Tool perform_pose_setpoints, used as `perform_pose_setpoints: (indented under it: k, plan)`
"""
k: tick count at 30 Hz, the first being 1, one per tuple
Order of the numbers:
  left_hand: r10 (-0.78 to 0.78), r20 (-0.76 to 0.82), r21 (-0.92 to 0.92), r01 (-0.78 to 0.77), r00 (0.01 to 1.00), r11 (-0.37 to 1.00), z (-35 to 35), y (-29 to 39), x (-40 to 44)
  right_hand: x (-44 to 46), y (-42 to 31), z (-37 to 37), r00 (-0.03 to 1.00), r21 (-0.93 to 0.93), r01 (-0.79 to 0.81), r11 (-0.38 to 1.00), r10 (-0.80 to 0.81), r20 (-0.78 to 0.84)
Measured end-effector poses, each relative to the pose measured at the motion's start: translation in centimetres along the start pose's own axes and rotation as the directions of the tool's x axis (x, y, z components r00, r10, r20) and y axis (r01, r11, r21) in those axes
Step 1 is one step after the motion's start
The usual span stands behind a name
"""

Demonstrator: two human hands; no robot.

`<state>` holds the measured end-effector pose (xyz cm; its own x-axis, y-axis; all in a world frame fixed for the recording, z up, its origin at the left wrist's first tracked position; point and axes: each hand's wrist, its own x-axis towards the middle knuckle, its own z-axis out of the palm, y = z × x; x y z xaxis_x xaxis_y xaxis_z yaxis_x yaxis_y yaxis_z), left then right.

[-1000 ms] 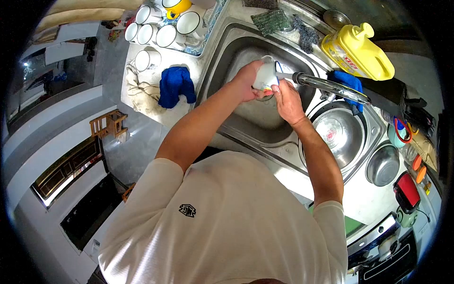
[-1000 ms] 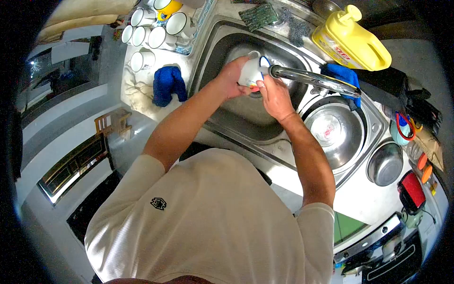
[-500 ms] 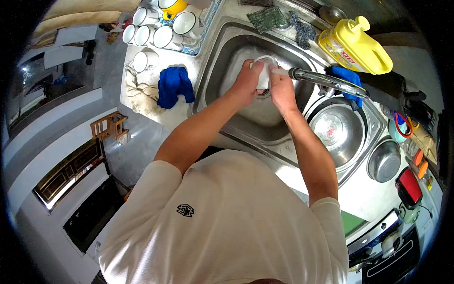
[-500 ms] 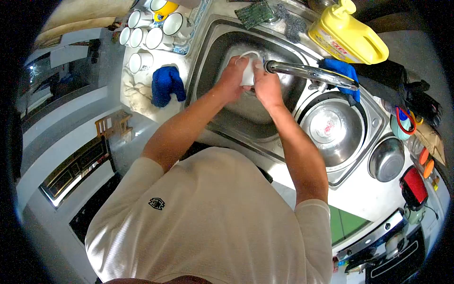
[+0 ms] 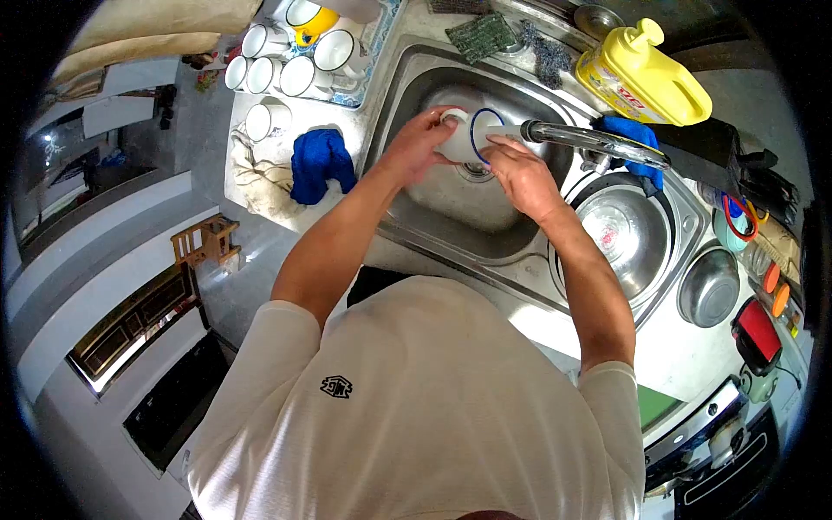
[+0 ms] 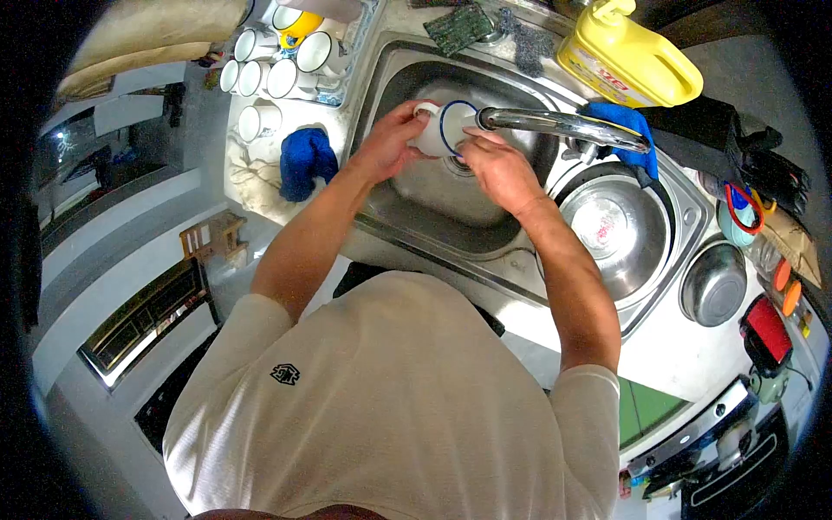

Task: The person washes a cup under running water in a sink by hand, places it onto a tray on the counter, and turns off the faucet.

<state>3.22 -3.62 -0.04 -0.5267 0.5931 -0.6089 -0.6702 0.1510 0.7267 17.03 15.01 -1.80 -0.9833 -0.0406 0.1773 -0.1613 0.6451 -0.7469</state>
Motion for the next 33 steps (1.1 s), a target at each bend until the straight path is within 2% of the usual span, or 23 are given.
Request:
perform_pose_setpoints:
  k: [1, 2, 3, 4, 5, 7, 8, 10, 11, 13, 14, 16, 17, 19, 20, 22, 24, 25, 29, 31, 32, 33]
  plan:
    - [0.048, -0.027, 0.108, -0.045, 0.998, 0.993, -0.5, 0.0, 0.1, 0.0, 0.0, -0.2, 0.999, -0.013, 0.014, 1.0, -0.014, 0.033]
    - [0.048, -0.026, 0.109, -0.045, 0.999, 0.993, -1.1, 0.0, 0.3, -0.1, 0.1, -0.4, 0.999, -0.014, 0.013, 1.0, -0.013, 0.033]
    - [0.148, -0.026, 0.379, -0.128, 0.989, 0.917, -1.5, 0.3, 0.3, -0.2, 0.2, -0.6, 0.998, -0.07, 0.05, 0.996, -0.047, 0.041]
    - [0.244, 0.002, 0.619, -0.193, 0.97, 0.762, -1.8, 0.4, 0.3, -0.2, 0.3, -0.7, 0.995, -0.127, 0.088, 0.988, -0.082, 0.052]
    - [0.244, 0.002, 0.619, -0.193, 0.97, 0.762, -2.1, 0.4, 0.1, -0.3, 0.3, -0.7, 0.995, -0.127, 0.088, 0.988, -0.082, 0.052]
    - [0.409, 0.161, 0.849, -0.337, 0.898, 0.408, -1.4, 1.6, -1.2, -0.5, 0.1, -0.8, 0.993, -0.137, 0.11, 0.984, -0.102, 0.062]
    - [0.408, 0.163, 0.849, -0.338, 0.898, 0.407, -1.0, 2.1, -1.9, -0.5, -0.1, -0.9, 0.993, -0.138, 0.108, 0.984, -0.101, 0.06]
    - [0.179, 0.036, 0.818, -0.132, 0.983, 0.56, -0.4, 2.9, -2.9, -0.3, -0.7, -1.2, 0.995, -0.161, 0.098, 0.982, -0.096, 0.018]
    - [0.182, 0.038, 0.819, -0.134, 0.983, 0.558, 0.0, 3.2, -3.4, -0.3, -0.9, -1.3, 0.995, -0.163, 0.099, 0.982, -0.097, 0.015]
    - [0.194, -0.012, 0.864, -0.087, 0.981, 0.496, 0.4, 3.4, -4.4, -0.3, -1.4, -1.4, 0.986, -0.062, -0.033, 0.998, 0.023, -0.164]
    - [0.196, -0.011, 0.865, -0.089, 0.98, 0.494, 0.4, 3.4, -4.8, -0.4, -1.5, -1.4, 0.986, -0.063, -0.032, 0.997, 0.021, -0.166]
    - [0.25, 0.16, 0.965, -0.205, 0.955, 0.166, 0.4, 3.3, -5.6, -0.9, -1.5, -1.6, 0.955, -0.009, -0.15, 0.989, 0.142, -0.262]
    - [0.253, 0.159, 0.965, -0.204, 0.954, 0.165, 0.5, 3.3, -6.1, -1.2, -1.7, -1.9, 0.953, 0.019, -0.197, 0.98, 0.196, -0.229]
    - [0.324, 0.36, 0.93, -0.308, 0.875, -0.2, 1.1, 3.4, -7.4, -1.6, -2.5, -2.7, 0.947, 0.02, -0.218, 0.976, 0.216, -0.239]
    - [0.326, 0.362, 0.929, -0.309, 0.874, -0.203, 1.4, 3.4, -7.8, -1.9, -2.7, -3.0, 0.939, 0.019, -0.241, 0.97, 0.238, -0.25]
    - [0.289, 0.434, 0.865, -0.304, 0.853, -0.399, 1.8, 3.4, -8.6, -2.3, -3.0, -3.4, 0.932, -0.015, -0.253, 0.967, 0.239, -0.271]
    - [0.288, 0.468, 0.835, -0.311, 0.836, -0.454, 2.3, 3.9, -9.8, -2.7, -3.2, -3.8, 0.897, -0.055, -0.352, 0.934, 0.32, -0.305]
    - [0.284, 0.496, 0.805, -0.312, 0.82, -0.505, 2.5, 4.3, -10.4, -2.9, -2.6, -3.7, 0.893, -0.05, -0.343, 0.938, 0.309, -0.326]
    - [0.318, 0.538, 0.803, -0.359, 0.781, -0.476, 3.1, 6.4, -12.9, -3.1, -2.7, -4.2, 0.869, -0.073, -0.396, 0.915, 0.349, -0.35]
    - [0.369, 0.634, 0.755, -0.44, 0.68, -0.486, 3.9, 8.1, -14.3, -3.2, -2.6, -4.1, 0.865, -0.076, -0.395, 0.916, 0.343, -0.367]
    - [0.37, 0.633, 0.754, -0.432, 0.68, -0.495, 3.6, 8.4, -14.6, -3.1, -2.5, -4.0, 0.86, -0.08, -0.399, 0.914, 0.342, -0.379]
    - [0.466, 0.555, 0.832, -0.474, 0.689, -0.29, 3.2, 8.5, -14.9, -3.1, -2.5, -4.1, 0.86, -0.075, -0.411, 0.908, 0.359, -0.363]
